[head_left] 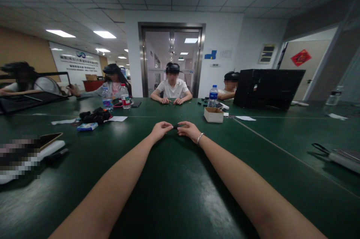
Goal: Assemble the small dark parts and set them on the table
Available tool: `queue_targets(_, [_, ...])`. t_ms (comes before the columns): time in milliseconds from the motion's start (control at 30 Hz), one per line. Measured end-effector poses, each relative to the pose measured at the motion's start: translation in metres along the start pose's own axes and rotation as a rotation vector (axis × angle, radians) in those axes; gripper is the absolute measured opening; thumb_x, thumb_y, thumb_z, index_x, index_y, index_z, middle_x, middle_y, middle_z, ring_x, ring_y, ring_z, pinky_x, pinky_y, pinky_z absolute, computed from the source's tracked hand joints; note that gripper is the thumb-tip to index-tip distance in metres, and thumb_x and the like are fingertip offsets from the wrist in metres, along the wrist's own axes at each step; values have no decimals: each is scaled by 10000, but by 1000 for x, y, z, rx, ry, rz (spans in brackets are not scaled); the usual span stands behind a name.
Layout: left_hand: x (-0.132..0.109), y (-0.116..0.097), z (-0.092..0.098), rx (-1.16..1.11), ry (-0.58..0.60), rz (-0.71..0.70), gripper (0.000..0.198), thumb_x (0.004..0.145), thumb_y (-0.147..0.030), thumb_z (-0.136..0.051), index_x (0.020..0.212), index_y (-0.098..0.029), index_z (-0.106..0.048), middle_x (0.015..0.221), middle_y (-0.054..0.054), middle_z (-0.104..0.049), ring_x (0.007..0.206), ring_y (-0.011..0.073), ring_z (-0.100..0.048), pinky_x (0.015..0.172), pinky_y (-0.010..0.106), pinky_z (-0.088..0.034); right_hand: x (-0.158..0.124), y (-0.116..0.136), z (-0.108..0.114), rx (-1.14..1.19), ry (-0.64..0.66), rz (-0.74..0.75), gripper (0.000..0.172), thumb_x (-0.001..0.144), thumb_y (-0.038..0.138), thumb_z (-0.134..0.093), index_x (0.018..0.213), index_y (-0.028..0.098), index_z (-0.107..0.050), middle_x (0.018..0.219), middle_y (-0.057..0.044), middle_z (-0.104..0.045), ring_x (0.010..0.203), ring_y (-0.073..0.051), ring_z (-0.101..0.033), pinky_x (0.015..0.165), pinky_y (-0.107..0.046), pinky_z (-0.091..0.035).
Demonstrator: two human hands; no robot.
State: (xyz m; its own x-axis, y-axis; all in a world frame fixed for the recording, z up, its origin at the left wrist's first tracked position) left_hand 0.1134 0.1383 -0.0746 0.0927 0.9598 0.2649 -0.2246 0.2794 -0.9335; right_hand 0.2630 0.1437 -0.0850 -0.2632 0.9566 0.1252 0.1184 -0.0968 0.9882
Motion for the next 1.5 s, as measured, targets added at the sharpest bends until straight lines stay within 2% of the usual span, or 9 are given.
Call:
queue_targets(300, [-2, 1, 1, 45, 15, 53, 447, 627, -554, -610, 675, -109, -620, 621, 37, -614, 529, 85, -496, 526, 219, -391, -2, 3, -3, -13, 69, 37, 364, 575, 84, -735, 888, 160, -565, 691, 13, -597, 575, -90, -613, 562, -217, -540])
queue_targets(733, [2, 6, 0, 84, 33, 80, 445, 675, -555, -549, 589, -119, -580, 479, -24, -480, 439, 70, -415, 477, 224, -337, -5, 8, -9, -59, 110, 67, 367, 574, 94, -733, 897, 161, -573, 745, 14, -589, 592, -83, -609, 541, -201, -522])
queue_targets(867, [3, 8, -2, 79, 45, 63, 439, 677, -552, -548, 627, -117, -583, 532, -7, -522, 478, 79, -447, 494, 225, -350, -3, 6, -8, -30, 102, 54, 369, 584, 98, -733, 907, 152, -562, 728, 6, -604, 585, -91, -616, 528, -199, -515])
queue_targets(1067, [1, -6, 1, -51, -5, -61, 423, 527, -391, -745, 812, -137, -562, 793, 38, -620, 701, 118, -557, 625, 226, -409, 2, -1, -4, -12, 45, 3, 281, 643, 108, -706, 882, 133, -562, 615, 4, -615, 523, -82, -594, 511, -186, -507])
queue_targets(1167, [0, 1, 1, -50, -31, 41, 425, 640, -449, -656, 912, -147, -528, 827, 58, -629, 697, 130, -571, 597, 235, -407, 2, -1, -5, -32, 40, 6, 265, 657, 116, -700, 890, 135, -575, 615, 1, -622, 516, -80, -591, 503, -181, -505])
queue_targets(1300, [2, 8, -6, 23, 7, 107, 336, 814, -442, -429, 940, -140, -503, 608, 13, -576, 519, 107, -506, 537, 236, -378, 2, -1, -4, -39, 32, -3, 257, 663, 108, -695, 890, 129, -575, 609, 0, -622, 516, -81, -593, 503, -180, -505])
queue_targets(1367, [3, 2, -6, 45, 2, 42, 266, 773, -334, -527, 952, -139, -497, 603, -8, -553, 541, 97, -501, 569, 225, -386, 1, -1, -4, -35, 33, -7, 249, 666, 101, -691, 884, 126, -574, 606, 1, -620, 516, -79, -592, 504, -176, -504])
queue_targets(1433, [2, -2, -2, 53, -34, 9, 358, 675, -234, -637, 984, -148, -477, 696, -2, -571, 617, 97, -521, 601, 212, -392, 1, -1, -4, -30, 35, -4, 241, 672, 96, -685, 883, 127, -572, 610, 2, -620, 514, -75, -591, 504, -173, -503])
queue_targets(1500, [0, 0, 0, 53, -49, 56, 394, 663, -257, -646, 997, -156, -463, 772, 17, -589, 656, 107, -534, 595, 215, -390, 1, 0, -4, -28, 38, -1, 236, 677, 97, -680, 883, 128, -570, 612, 1, -622, 512, -74, -590, 503, -171, -503])
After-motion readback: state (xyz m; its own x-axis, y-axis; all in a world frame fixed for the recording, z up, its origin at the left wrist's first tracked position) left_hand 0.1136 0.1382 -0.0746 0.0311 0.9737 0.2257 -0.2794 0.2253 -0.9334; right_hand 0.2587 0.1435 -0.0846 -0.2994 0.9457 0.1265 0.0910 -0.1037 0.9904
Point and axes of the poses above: each hand's wrist, its own x-axis towards the middle knuckle, its own z-axis out of the back of the hand, y = z × x, the point moved 9 cm from there along x, towards the middle knuckle
